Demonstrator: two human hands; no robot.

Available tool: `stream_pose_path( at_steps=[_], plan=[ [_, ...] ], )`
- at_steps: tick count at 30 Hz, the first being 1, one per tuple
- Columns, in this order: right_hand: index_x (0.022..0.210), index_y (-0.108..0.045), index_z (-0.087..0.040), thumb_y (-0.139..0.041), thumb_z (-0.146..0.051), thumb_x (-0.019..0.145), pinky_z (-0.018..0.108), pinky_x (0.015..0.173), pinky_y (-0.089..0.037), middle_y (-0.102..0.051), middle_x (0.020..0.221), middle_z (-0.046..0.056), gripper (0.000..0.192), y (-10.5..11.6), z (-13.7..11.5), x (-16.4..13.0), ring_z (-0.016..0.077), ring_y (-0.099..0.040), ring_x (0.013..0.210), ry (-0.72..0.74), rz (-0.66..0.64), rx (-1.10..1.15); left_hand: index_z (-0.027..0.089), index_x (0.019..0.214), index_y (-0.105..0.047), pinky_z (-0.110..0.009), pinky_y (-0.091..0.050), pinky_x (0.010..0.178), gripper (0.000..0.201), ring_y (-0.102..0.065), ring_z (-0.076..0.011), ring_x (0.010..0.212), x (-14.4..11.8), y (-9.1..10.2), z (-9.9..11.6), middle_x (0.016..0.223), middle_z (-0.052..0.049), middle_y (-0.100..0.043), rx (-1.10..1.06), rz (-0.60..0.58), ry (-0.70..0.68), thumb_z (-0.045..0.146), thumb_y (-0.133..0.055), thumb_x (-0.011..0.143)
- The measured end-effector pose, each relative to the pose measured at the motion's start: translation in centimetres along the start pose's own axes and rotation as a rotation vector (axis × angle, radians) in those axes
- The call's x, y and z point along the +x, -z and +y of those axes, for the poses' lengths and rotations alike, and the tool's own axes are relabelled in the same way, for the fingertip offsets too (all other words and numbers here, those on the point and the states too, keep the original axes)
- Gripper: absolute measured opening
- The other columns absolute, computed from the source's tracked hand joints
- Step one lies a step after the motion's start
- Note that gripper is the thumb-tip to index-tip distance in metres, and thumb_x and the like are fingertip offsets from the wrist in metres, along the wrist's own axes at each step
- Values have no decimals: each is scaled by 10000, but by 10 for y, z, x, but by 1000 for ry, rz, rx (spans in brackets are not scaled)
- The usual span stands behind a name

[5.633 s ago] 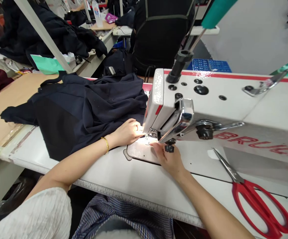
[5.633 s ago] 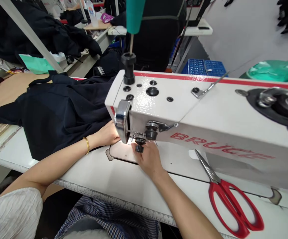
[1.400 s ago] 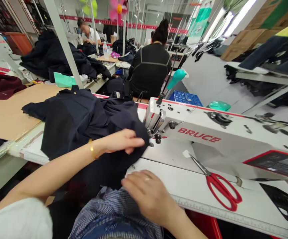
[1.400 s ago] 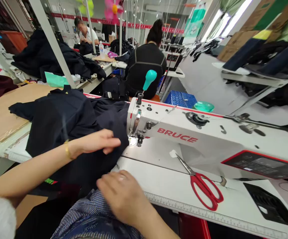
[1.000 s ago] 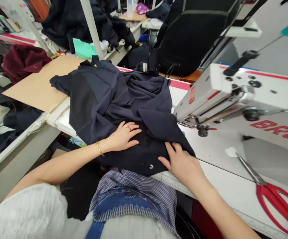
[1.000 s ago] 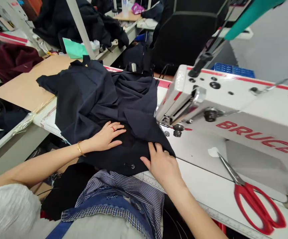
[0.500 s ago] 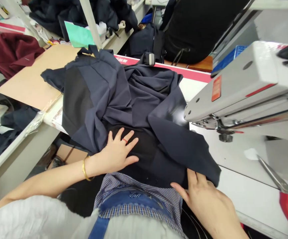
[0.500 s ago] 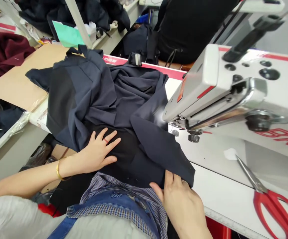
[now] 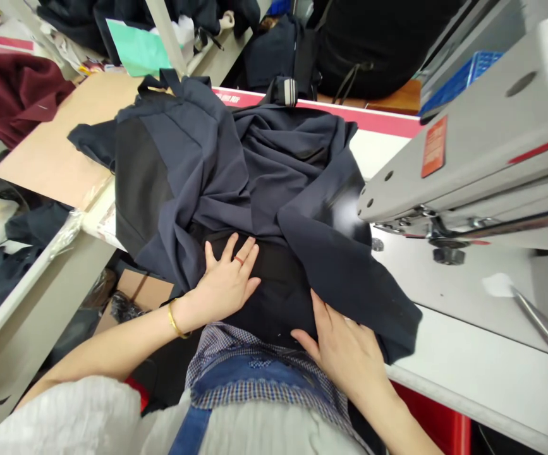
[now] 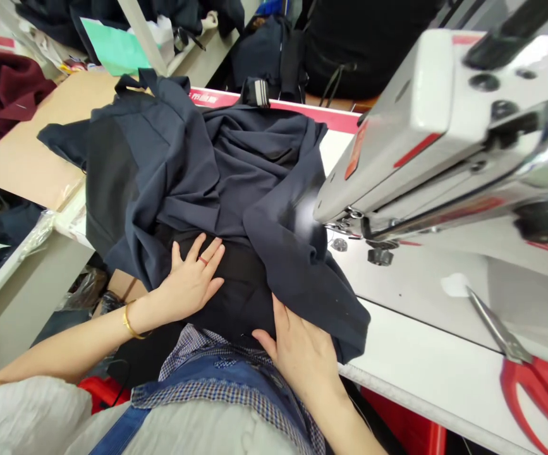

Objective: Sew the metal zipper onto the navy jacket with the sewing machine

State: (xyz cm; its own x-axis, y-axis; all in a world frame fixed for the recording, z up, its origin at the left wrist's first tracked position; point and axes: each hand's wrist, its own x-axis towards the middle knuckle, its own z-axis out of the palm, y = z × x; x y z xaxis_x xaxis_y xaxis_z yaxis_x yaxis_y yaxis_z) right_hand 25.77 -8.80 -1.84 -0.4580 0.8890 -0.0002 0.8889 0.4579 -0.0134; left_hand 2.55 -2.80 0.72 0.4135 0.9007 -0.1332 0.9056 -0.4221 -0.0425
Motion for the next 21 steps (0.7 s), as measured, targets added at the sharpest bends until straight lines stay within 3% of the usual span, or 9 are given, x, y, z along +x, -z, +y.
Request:
stream_pose_path(
  at_steps=[7, 9, 11, 13, 15, 17, 19, 21],
  plan=[
    [1165, -487, -48, -459, -489, 831, 357, 591, -473, -605, 1015, 194, 554, -2, 4, -22, 269, -609, 760, -126, 139, -6, 134, 1355, -275, -698, -224, 917, 580, -135, -363, 1308, -1, 1, -6, 1434, -127, -206, -3, 10, 22, 430, -356, 864],
    [1176, -477, -75, -485, -391, 841, 382, 668, -483, -591, 1062, 186, 461, -8, 4, -42, 285, -595, 880, -117, 272, 79, 154, 1322, -348, -620, -300, 938, 556, -222, -351, 1283, 3, 13, -15, 1405, -126, -284, -54, -23, -27, 432, -413, 845],
    [1159, -495, -149, -514, -245, 827, 415, 799, -458, -596, 1080, 136, 346, -21, 0, -65, 267, -562, 990, -60, 440, 257, 160, 1246, -454, -460, -388, 947, 457, -402, -283, 1187, 10, 35, -22, 1303, -121, -437, -136, -35, -100, 393, -418, 855],
    [1071, -549, -211, -524, -156, 798, 403, 835, -450, -631, 1001, 74, 279, -38, -11, -83, 221, -582, 953, -47, 524, 521, 146, 1188, -503, -319, -417, 931, 383, -510, -200, 1074, 20, 63, -17, 1186, -103, -538, -208, 37, -222, 339, -387, 879],
    [1000, -583, -215, -531, -198, 794, 362, 765, -487, -648, 917, 51, 213, -55, -28, -87, 193, -611, 844, -188, 416, 879, 134, 1196, -483, -261, -424, 904, 366, -532, -166, 1039, 30, 86, 4, 1171, -93, -548, -211, 143, -443, 296, -366, 890],
    [984, -596, -179, -559, -339, 771, 353, 720, -503, -653, 880, 59, 269, -66, -48, -72, 199, -620, 790, -424, 145, 1327, 144, 1240, -433, -253, -455, 808, 376, -557, -160, 981, 41, 100, 37, 1250, -91, -492, -124, 189, -755, 237, -352, 886],
    [870, -635, -150, -637, -462, 670, 365, 755, -492, -659, 796, 53, 371, -68, -70, -44, 228, -615, 809, -564, -154, 1719, 177, 1297, -364, -267, -458, 641, 431, -596, -144, 807, 51, 101, 72, 1316, -91, -427, 21, 203, -1000, 155, -304, 871],
    [731, -654, -130, -642, -546, 624, 370, 765, -487, -660, 729, 66, 430, -65, -91, -15, 246, -614, 815, -587, -273, 1841, 228, 1340, -300, -277, -402, 508, 488, -589, -132, 664, 60, 93, 98, 1331, -101, -406, 153, 202, -1077, 136, -288, 861]
  ],
)
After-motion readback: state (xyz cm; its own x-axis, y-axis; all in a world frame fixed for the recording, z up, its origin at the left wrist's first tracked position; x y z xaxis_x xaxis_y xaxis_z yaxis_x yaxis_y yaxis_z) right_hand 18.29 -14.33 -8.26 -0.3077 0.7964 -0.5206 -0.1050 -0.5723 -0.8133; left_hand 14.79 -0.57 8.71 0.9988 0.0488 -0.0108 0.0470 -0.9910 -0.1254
